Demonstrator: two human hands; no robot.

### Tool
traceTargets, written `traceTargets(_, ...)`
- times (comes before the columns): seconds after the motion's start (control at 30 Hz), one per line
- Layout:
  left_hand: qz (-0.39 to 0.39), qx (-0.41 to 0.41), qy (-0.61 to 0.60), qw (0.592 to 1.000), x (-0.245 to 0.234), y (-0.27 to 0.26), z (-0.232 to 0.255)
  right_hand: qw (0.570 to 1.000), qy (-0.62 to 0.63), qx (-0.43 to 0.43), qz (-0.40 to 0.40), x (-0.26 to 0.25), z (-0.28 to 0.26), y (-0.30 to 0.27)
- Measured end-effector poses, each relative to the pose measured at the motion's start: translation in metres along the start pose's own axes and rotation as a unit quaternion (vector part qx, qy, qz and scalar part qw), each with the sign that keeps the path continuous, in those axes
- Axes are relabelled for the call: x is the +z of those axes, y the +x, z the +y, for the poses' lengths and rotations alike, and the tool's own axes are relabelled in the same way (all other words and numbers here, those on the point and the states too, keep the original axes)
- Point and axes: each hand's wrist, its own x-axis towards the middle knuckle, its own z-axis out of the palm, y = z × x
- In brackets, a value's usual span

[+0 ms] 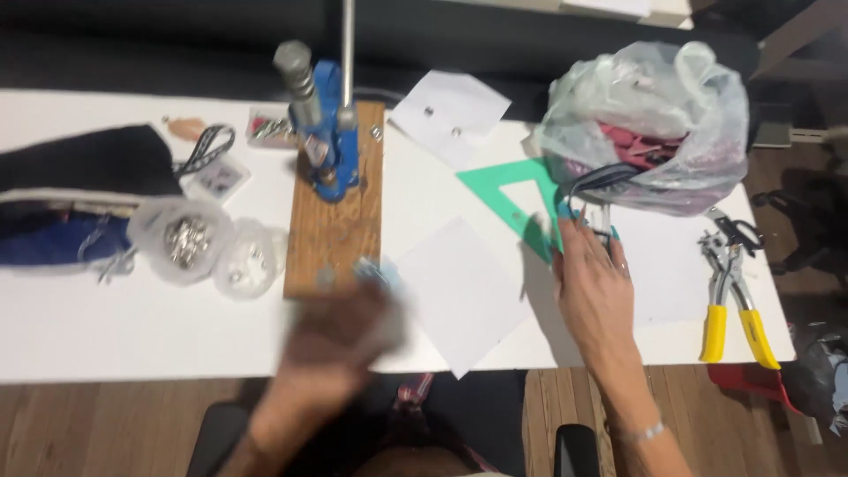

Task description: Marking lines on leather using a ruler and pencil, then using a hand press to set hardware

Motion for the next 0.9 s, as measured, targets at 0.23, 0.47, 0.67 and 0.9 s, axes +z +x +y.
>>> traceTargets(0.23,-0.211,0.132,0.670,0.700,-0.032,0.003,-0.032,0.988,0.135,-0.045,-0.066,0.028,0.033,-0.023)
traceTargets(0.47,0.017,0.113,0.669,0.735,-0.031,0.077,0.040,0.997,0.003,-0.056,0.052,0.000,0.038,-0.005)
traceTargets(0.67,0.194,0.030,0.303,0.933,-0.040,0.173,0.034,0.939,0.248,-0.213,-0.111,-0.036,-0.035,-0.033)
traceTargets(0.9,0.190,0.001,0.207,0.960,-0.058,0.213,0.006,0.918,0.175,-0.337,0.116,-0.004,-0.016,-0.086)
